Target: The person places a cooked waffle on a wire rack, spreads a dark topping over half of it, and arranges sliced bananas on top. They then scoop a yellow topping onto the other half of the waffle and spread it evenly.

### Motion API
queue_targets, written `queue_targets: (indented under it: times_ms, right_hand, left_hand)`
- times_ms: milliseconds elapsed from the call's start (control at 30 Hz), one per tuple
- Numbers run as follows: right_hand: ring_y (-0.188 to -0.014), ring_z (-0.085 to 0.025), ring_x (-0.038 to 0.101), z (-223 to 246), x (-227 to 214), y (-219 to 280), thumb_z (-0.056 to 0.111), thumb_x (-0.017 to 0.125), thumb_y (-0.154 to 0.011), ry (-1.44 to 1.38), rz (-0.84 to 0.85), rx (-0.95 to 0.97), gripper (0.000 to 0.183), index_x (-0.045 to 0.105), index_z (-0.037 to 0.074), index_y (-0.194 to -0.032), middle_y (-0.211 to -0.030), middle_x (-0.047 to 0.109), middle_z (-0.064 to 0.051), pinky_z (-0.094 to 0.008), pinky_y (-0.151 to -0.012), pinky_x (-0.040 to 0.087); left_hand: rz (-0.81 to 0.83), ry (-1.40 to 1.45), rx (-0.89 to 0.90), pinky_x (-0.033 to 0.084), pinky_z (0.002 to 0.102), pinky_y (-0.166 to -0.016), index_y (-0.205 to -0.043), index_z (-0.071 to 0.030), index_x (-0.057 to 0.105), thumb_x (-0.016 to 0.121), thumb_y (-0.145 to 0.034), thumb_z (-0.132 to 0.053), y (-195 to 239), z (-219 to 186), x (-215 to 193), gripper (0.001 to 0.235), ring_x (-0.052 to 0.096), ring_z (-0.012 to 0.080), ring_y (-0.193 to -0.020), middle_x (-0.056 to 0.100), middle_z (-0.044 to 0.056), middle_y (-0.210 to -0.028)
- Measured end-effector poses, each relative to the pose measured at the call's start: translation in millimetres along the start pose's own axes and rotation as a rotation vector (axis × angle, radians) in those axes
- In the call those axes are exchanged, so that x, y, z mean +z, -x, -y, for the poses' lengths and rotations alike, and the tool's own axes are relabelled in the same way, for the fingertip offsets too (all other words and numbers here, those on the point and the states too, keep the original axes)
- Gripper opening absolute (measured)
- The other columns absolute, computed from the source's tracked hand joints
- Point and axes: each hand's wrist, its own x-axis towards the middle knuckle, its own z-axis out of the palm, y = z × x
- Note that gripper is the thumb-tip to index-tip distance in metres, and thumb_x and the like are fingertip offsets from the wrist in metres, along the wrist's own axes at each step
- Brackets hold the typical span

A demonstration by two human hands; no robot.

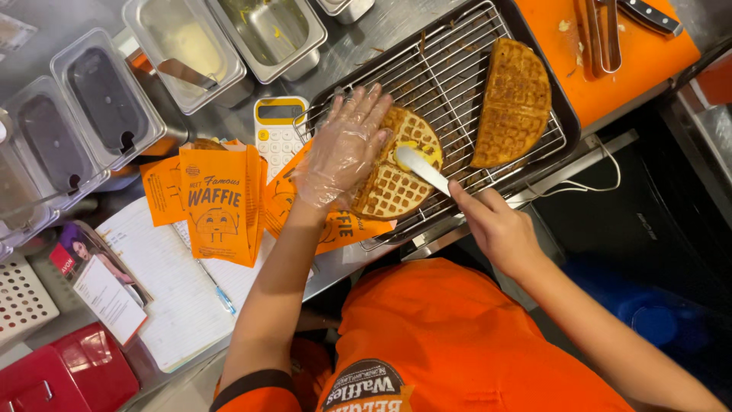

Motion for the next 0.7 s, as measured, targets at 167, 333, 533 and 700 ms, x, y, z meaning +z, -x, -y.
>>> queue_targets:
  times_ms: [167, 333, 533, 700]
  right_hand:
    - [-0.046, -0.019, 0.055, -11.9, -17.8, -10.5, 0.006, 0.074, -0.08, 0.374, 0.103, -0.168, 0.072, 0.059, 0.024, -0.149, -0.079, 0.056, -0.003, -0.034, -0.039, 0.045]
    - [-0.056, -0.019, 0.055, -10.1, -9.8, -19.5, 0.006, 0.072, -0.086, 0.324, -0.055, -0.132, 0.069, 0.058, 0.025, -0.151, -0.086, 0.055, -0.001, -0.033, -0.046, 0.045]
    - [-0.05, -0.02, 0.056, -1.2, -11.4, -8.3, 0.006, 0.071, -0.082, 0.335, 0.001, -0.152, 0.068, 0.062, 0.025, -0.147, -0.086, 0.057, -0.002, -0.035, -0.044, 0.046]
    - [-0.055, -0.023, 0.059, -5.9, -4.7, -12.4, 0.006, 0.07, -0.092, 0.308, -0.021, -0.012, 0.059, 0.061, 0.024, -0.147, -0.088, 0.058, -0.003, -0.035, -0.048, 0.049]
  left_hand:
    - [0.031, -0.013, 0.039, 0.021, 0.052, -0.126, -0.151, -0.009, 0.051, 0.051, -0.107, -0.029, -2.6, 8.1, 3.0, 0.048, 0.038, 0.0355, -0.149, 0.045, 0.012, -0.16]
    - [0.046, 0.006, 0.002, 0.02, 0.052, -0.126, -0.151, -0.01, 0.051, 0.05, -0.107, -0.029, 0.2, 8.3, 3.7, 0.047, 0.038, 0.0344, -0.149, 0.045, 0.01, -0.159]
    - [0.011, -0.023, 0.026, 0.02, 0.053, -0.125, -0.152, -0.01, 0.05, 0.051, -0.107, -0.029, -0.3, 9.4, 5.9, 0.049, 0.038, 0.0339, -0.148, 0.045, 0.011, -0.159]
    - [0.013, -0.015, 0.013, 0.02, 0.052, -0.126, -0.152, -0.01, 0.05, 0.052, -0.107, -0.029, 2.0, 9.5, 9.1, 0.048, 0.039, 0.0335, -0.149, 0.045, 0.01, -0.16]
